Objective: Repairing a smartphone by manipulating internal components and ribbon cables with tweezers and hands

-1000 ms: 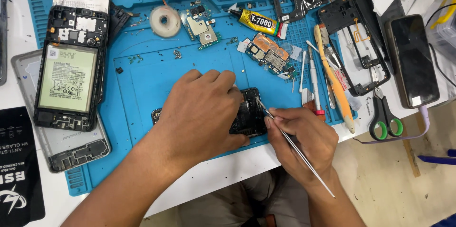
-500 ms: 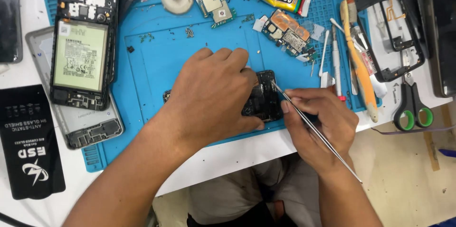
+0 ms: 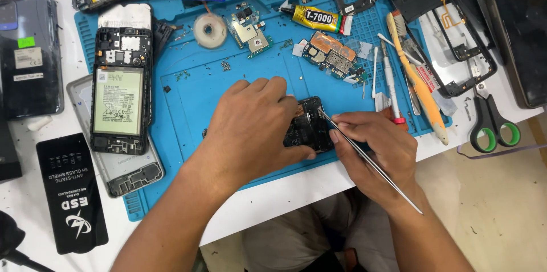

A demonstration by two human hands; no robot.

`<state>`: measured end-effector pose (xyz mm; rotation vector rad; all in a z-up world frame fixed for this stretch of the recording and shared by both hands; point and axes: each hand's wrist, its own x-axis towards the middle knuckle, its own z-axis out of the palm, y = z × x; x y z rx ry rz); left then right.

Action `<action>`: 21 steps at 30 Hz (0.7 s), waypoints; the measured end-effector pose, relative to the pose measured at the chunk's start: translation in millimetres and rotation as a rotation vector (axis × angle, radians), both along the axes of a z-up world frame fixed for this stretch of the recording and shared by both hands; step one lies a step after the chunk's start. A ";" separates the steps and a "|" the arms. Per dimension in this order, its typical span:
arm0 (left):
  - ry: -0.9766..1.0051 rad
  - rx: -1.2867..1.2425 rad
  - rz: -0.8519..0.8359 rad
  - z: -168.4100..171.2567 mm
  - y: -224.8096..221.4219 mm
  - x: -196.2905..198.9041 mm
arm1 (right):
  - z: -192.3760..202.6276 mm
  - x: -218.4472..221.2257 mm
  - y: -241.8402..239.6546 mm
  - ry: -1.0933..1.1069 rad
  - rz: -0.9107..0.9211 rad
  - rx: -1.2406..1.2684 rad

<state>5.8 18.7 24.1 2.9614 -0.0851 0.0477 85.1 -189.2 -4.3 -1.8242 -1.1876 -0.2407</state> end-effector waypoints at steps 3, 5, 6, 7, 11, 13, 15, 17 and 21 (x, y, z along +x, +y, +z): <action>-0.006 0.005 0.006 0.1 -0.5 -0.1 | 0.9 -1.4 0.0 0.004 -0.016 -0.010; -0.015 0.000 0.005 -0.9 0.0 -0.4 | 1.5 -1.5 0.5 0.011 -0.010 -0.007; -0.025 -0.004 0.005 -1.4 0.2 -0.8 | 1.8 -1.4 1.1 0.017 -0.003 -0.002; -0.026 -0.005 0.009 -1.6 0.0 -0.6 | 1.8 -1.3 0.7 0.017 0.000 -0.004; -0.032 0.003 0.002 -2.5 0.3 -1.0 | 1.7 -2.0 1.4 0.043 0.008 0.006; -0.056 0.004 -0.005 -2.8 0.7 -0.6 | 2.3 -2.5 2.1 0.053 -0.002 -0.001; -0.052 0.002 0.005 -3.0 0.2 -0.4 | 2.8 -3.0 2.3 0.059 0.000 0.008; -0.054 -0.001 0.001 -4.8 0.5 -0.1 | 3.7 -3.8 2.3 0.067 -0.011 0.005; -0.103 0.023 0.000 -10.0 0.3 -0.4 | -0.2 -2.5 2.7 0.129 -0.063 -0.025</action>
